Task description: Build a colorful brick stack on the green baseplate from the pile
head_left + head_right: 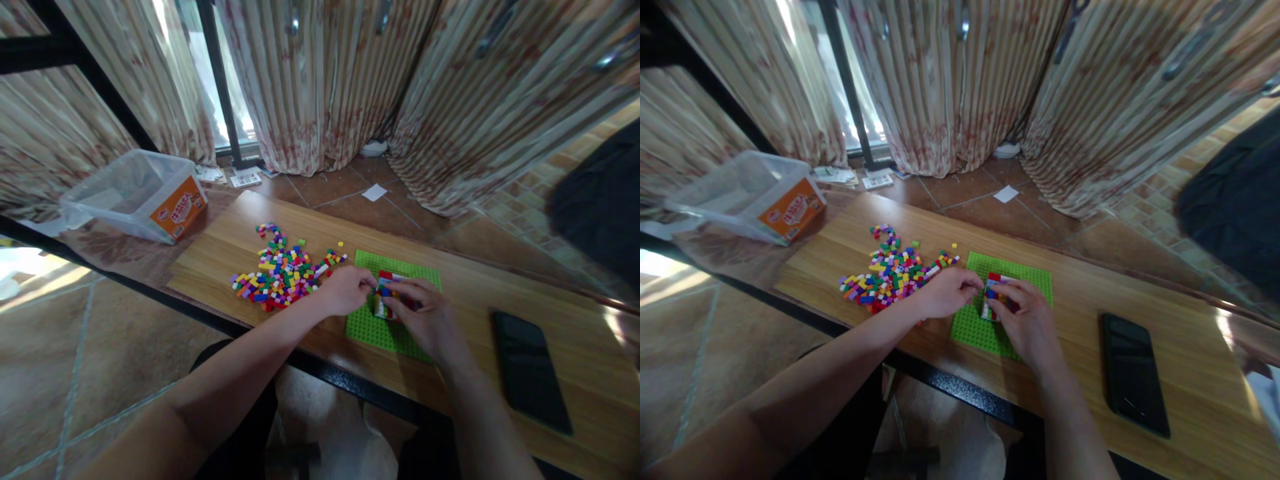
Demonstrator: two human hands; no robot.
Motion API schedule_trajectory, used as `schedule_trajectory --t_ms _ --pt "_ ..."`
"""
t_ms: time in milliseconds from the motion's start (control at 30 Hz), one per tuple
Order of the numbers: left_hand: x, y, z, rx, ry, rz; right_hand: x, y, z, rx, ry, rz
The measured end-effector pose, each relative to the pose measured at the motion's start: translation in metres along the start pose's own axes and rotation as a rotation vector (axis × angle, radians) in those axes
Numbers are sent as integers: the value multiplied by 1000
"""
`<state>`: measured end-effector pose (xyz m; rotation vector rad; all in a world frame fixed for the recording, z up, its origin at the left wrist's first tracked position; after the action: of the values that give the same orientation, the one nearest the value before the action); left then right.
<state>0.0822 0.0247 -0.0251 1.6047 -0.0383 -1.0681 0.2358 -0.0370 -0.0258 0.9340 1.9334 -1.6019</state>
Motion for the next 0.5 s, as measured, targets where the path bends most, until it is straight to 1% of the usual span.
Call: schedule_trajectory --t_ms 167,300,400,500 --pt "-1 9 8 49 -1 -64 2 -2 -2 5 -6 31" --pt "4 16 16 99 -22 -128 2 -3 -6 32 -58 50" --pt "10 19 22 88 -28 -193 2 -6 -8 30 -93 54" --pt "14 21 25 87 4 -268 3 -6 -10 34 -103 54"
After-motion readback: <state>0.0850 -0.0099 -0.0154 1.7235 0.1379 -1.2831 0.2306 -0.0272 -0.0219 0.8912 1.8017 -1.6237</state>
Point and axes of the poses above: each hand's wrist, its own z-axis away from the middle knuckle, its own x-axis out of the palm, y = z × x, the point moved 5 cm from there along -z, towards the middle knuckle, and after that the axes turned 1 degree about -y, right-handed, at the moved point
